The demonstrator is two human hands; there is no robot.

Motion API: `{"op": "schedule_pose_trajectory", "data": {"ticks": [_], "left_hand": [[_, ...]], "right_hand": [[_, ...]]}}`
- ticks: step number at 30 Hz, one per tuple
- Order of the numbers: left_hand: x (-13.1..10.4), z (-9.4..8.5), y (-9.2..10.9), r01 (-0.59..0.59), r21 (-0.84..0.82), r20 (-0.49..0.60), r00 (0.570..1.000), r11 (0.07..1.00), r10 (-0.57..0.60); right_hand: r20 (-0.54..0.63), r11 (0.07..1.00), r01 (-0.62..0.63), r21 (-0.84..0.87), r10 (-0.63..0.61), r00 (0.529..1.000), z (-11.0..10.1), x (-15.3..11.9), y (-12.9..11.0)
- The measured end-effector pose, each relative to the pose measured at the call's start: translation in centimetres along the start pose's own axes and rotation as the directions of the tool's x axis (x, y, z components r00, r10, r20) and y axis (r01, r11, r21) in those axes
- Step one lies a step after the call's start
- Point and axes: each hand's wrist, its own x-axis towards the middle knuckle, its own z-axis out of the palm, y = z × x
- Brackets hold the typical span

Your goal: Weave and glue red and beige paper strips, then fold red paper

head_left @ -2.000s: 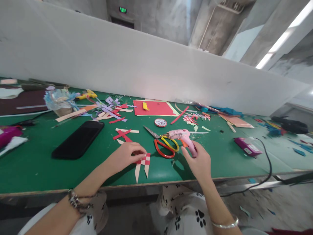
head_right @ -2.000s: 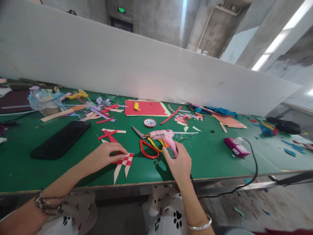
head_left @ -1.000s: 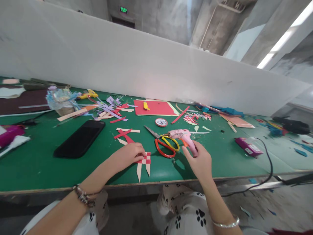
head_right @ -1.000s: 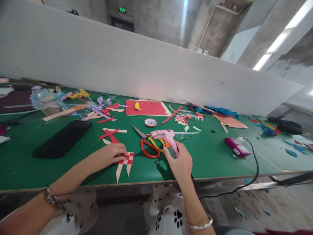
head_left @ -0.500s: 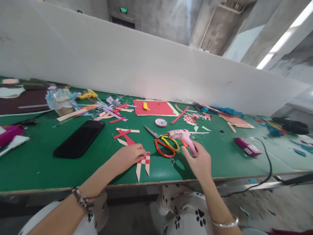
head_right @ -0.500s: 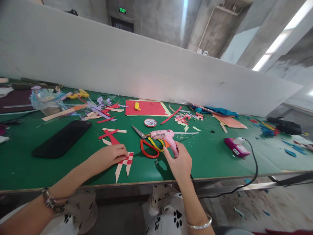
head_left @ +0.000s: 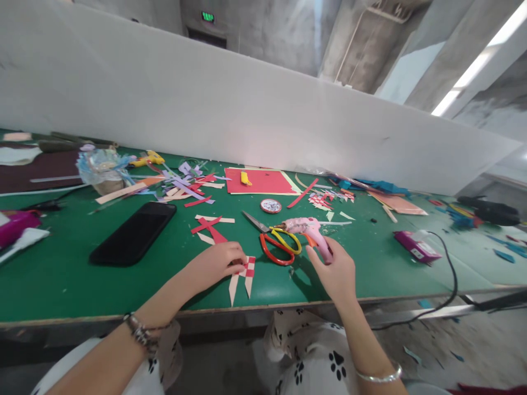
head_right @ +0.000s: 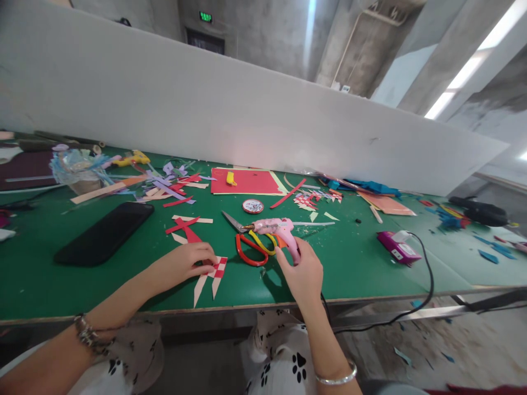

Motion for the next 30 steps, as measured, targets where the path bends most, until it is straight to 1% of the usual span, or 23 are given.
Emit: {"op": "schedule_pose_trajectory", "data": {"ticks": [4,7,8,10,12,13,14,15,16,17,19,20,21,23,27,30], "left_hand": [[0.2,0.0,-0.3,0.006,-0.066,-0.026,1.0,0.998,-0.008],[0.1,-0.2,0.0,-0.001,-0.103,-0.054,0.999,0.995,-0.005],[0.1,-0.3,0.2,0.0,-0.137,-0.087,0.996,0.991,-0.012],[0.0,-0.5,0.6,-0.003,-0.245,-0.191,0.981,0.97,-0.045],[0.0,-0.6,0.9,-0.01,-0.418,-0.313,0.94,0.908,-0.134],[0.1,-0.6,1.0,-0.018,-0.528,-0.36,0.91,0.849,-0.205],[0.2,-0.6,1.0,-0.032,-0.643,-0.391,0.873,0.765,-0.291],[0.3,-0.5,1.1,-0.06,-0.754,-0.397,0.835,0.654,-0.381],[0.4,-0.4,1.1,-0.1,-0.846,-0.38,0.802,0.523,-0.461],[0.6,-0.2,1.2,-0.145,-0.912,-0.345,0.777,0.383,-0.526],[0.9,0.0,1.4,-0.216,-0.968,-0.25,0.748,0.13,-0.615],[1.0,0.1,1.5,-0.233,-0.972,-0.2,0.739,0.034,-0.643],[1.1,0.2,1.7,-0.24,-0.97,-0.158,0.73,-0.034,-0.665],[1.3,0.3,2.1,-0.237,-0.966,-0.101,0.714,-0.103,-0.693],[1.5,0.3,2.6,-0.231,-0.96,-0.049,0.695,-0.159,-0.717],[1.5,0.3,2.7,-0.222,-0.956,-0.019,0.696,-0.19,-0.718]], "right_hand": [[-0.009,1.0,0.009,0.002,-0.009,1.0,0.0,0.0,0.0],[-0.005,1.0,0.01,0.0,-0.01,1.0,0.0,0.0,-0.1],[-0.002,1.0,0.009,0.0,-0.009,1.0,-0.1,0.0,-0.1],[-0.001,1.0,0.012,-0.001,-0.012,1.0,-0.1,0.0,-0.1],[-0.004,1.0,0.014,-0.002,-0.014,1.0,0.0,0.0,0.0],[-0.006,1.0,0.012,-0.003,-0.012,1.0,0.0,0.0,0.0],[-0.006,1.0,0.008,-0.005,-0.008,1.0,0.0,0.0,0.0],[-0.006,1.0,0.003,-0.008,-0.003,1.0,0.0,0.0,0.0],[-0.006,1.0,-0.002,-0.01,0.002,1.0,0.1,0.0,0.1],[-0.005,1.0,-0.005,-0.011,0.005,1.0,0.1,0.0,0.1],[-0.002,1.0,-0.008,-0.011,0.008,1.0,0.1,0.0,0.2],[0.0,1.0,-0.009,-0.011,0.009,1.0,0.1,0.0,0.2],[0.002,1.0,-0.008,-0.009,0.008,1.0,0.1,0.0,0.2],[0.002,1.0,-0.004,-0.007,0.004,1.0,0.1,0.0,0.1],[-0.008,1.0,0.004,-0.004,-0.004,1.0,0.0,0.0,-0.1],[-0.008,1.0,0.002,-0.008,-0.002,1.0,0.0,0.0,-0.1]]}}
